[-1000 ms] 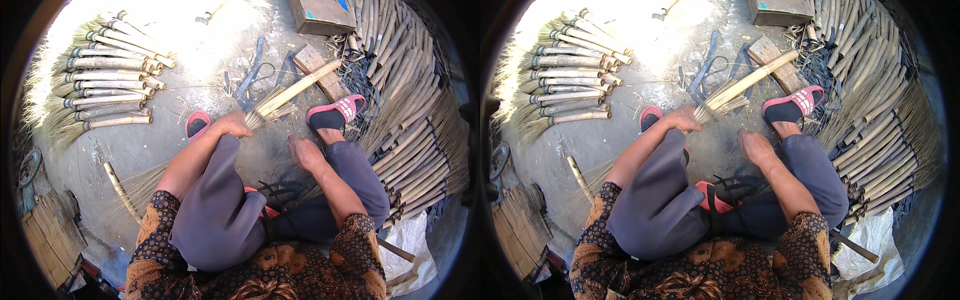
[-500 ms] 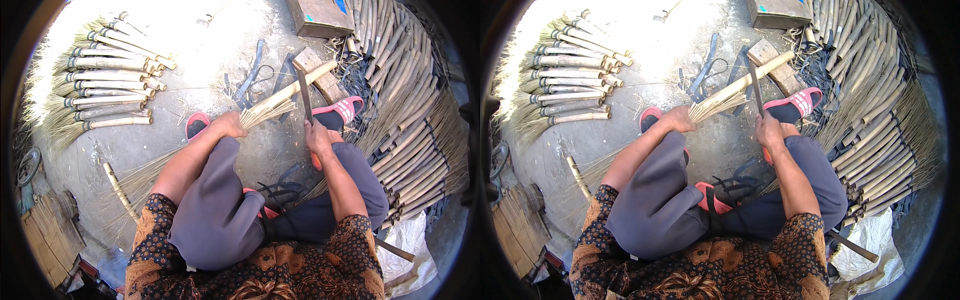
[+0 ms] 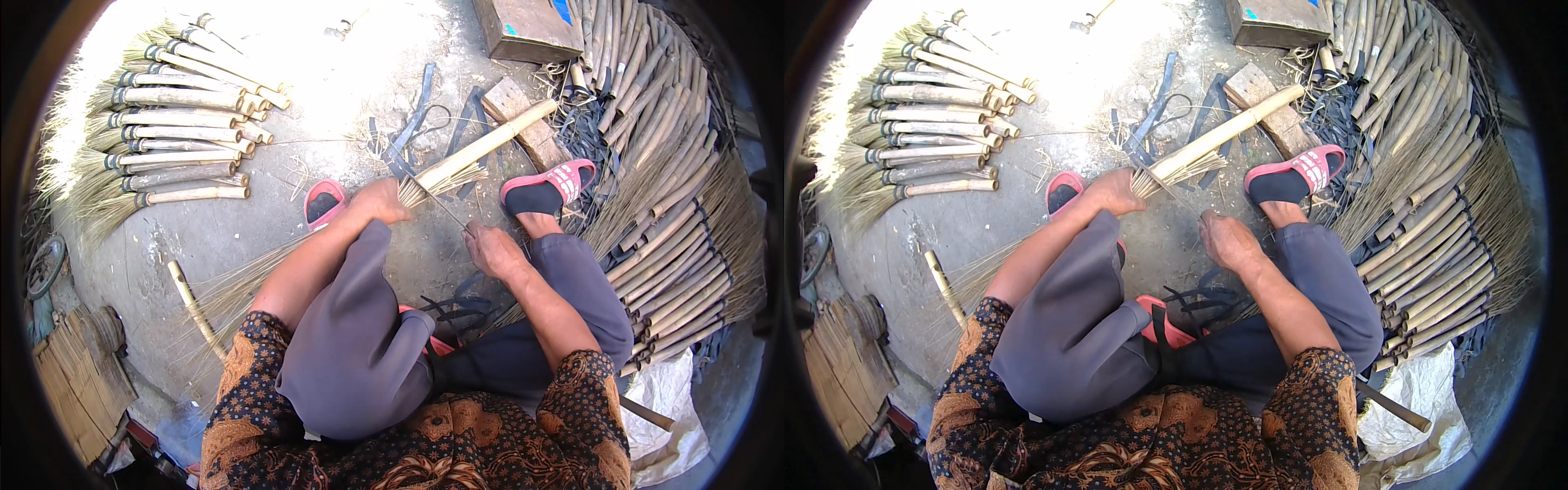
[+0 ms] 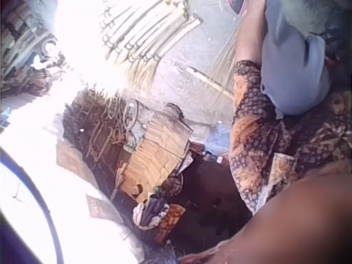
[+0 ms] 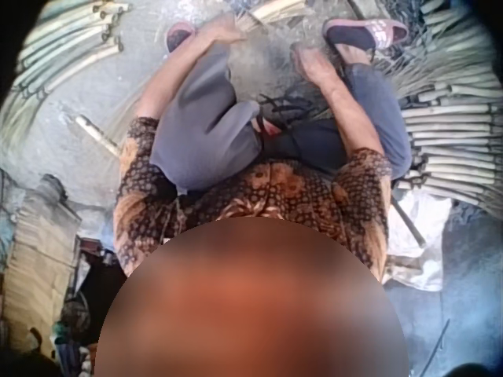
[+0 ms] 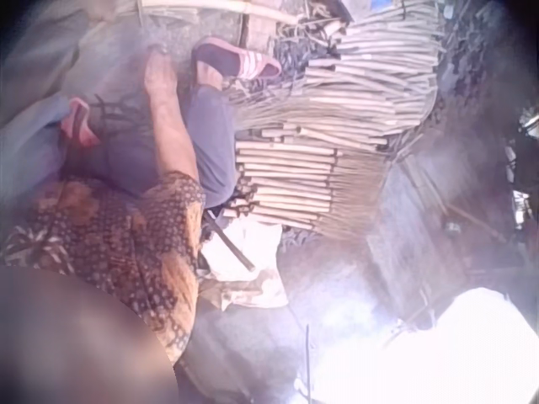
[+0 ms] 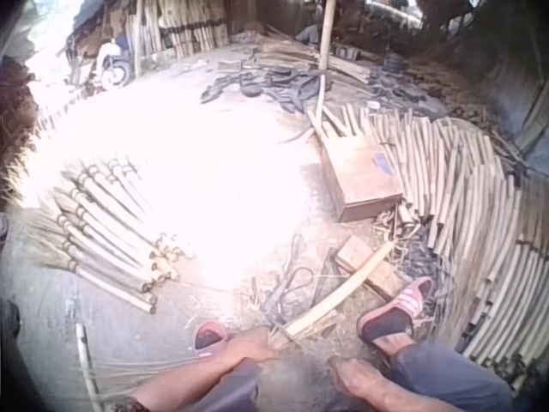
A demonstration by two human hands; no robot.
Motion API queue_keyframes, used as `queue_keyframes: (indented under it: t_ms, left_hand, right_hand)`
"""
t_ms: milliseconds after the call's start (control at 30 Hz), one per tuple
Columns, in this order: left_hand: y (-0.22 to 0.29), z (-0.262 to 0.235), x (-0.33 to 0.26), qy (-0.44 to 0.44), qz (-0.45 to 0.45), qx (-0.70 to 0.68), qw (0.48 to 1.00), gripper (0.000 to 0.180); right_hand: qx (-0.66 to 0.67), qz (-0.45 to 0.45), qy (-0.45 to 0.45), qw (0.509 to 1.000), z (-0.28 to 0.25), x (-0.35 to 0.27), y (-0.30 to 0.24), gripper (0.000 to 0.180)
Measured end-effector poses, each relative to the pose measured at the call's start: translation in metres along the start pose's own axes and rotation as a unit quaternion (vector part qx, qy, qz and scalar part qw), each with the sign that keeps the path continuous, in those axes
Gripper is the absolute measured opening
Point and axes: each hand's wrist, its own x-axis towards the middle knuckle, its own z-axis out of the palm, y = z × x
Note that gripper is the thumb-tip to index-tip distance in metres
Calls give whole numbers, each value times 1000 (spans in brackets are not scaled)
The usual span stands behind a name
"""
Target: The person assembles a broom by gathering dried plant fibers, aligning them, and securing them to a bamboo handle using a knife and strips of rubber. The finished broom is placed with others nearby.
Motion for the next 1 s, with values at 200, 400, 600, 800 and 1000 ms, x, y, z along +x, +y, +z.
queue_keyframes:
  t_ms: [200,400,600,800,1000]
  left_hand:
    - [10,4,-11,85,-66,93,990,47]
    - [-15,-11,9,-33,-5,-43,999,47]
    - [-18,-2,16,-41,31,-105,993,44]
    - [-14,-3,14,-47,18,-98,994,41]
    - [-11,-12,11,-48,40,-85,994,44]
  right_hand:
    - [66,7,44,997,-1,13,10,31]
    - [117,98,170,974,-17,30,68,28]
    - [-33,5,82,996,-22,11,67,28]
    - [-28,-22,-12,999,-18,2,32,31]
    - [79,57,32,995,-14,-9,3,29]
